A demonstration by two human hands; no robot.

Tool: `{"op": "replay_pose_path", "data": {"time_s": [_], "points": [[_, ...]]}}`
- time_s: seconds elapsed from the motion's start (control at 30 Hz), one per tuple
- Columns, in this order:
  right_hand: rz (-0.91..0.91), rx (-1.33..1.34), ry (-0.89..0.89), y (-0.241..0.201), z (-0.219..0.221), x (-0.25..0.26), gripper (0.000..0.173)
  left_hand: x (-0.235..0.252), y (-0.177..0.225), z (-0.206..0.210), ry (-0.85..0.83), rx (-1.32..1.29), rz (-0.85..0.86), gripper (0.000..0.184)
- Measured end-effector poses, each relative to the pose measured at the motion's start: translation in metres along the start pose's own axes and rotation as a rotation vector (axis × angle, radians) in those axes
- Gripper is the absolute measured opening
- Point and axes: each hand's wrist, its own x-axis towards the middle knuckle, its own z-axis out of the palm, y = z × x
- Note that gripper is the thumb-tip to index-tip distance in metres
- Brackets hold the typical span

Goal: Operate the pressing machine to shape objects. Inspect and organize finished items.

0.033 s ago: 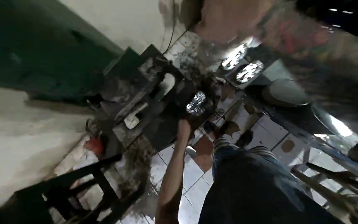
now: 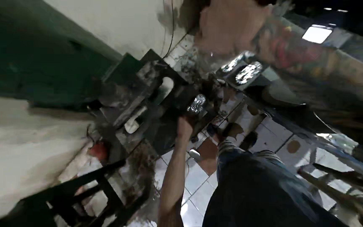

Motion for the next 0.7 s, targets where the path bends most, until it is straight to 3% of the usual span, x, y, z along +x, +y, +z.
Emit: {"op": "replay_pose_path", "data": {"time_s": [0.03, 0.1, 0.17, 0.3, 0.37, 0.43, 0.53, 0.6, 0.7], "points": [[0.069, -0.002, -0.030, -0.034, -0.040, -0.039, 0.053, 0.018, -0.001, 0.003, 0.056, -0.044, 0.065, 0.034], [0.293, 0.048, -0.321, -0.093, -0.113, -0.116, 0.046, 0.042, -0.003, 0.011, 0.046, -0.036, 0.139, 0.039], [0.457, 0.088, -0.394, -0.120, -0.121, -0.214, 0.049, 0.064, -0.001, 0.023, 0.021, 0.082, 0.184, 0.039], [1.022, 0.139, -0.779, -0.140, -0.081, -0.360, 0.064, 0.080, 0.014, 0.028, -0.029, 0.331, 0.172, 0.038], [1.251, 0.250, -0.920, -0.129, -0.038, -0.416, 0.070, 0.068, 0.060, 0.022, 0.001, 0.326, 0.224, 0.039], [1.413, 0.384, -0.934, -0.119, 0.003, -0.472, 0.073, 0.063, 0.133, 0.020, 0.055, 0.276, 0.370, 0.038], [1.494, 0.411, -0.841, -0.121, 0.039, -0.533, 0.065, 0.077, 0.226, 0.030, -0.008, 0.318, 0.479, 0.039], [1.566, 0.435, -0.860, -0.121, 0.053, -0.550, 0.059, 0.099, 0.264, 0.041, -0.056, 0.414, 0.548, 0.039], [1.718, 0.542, -0.901, -0.125, 0.064, -0.560, 0.059, 0.129, 0.284, 0.057, -0.116, 0.572, 0.565, 0.041]]}}
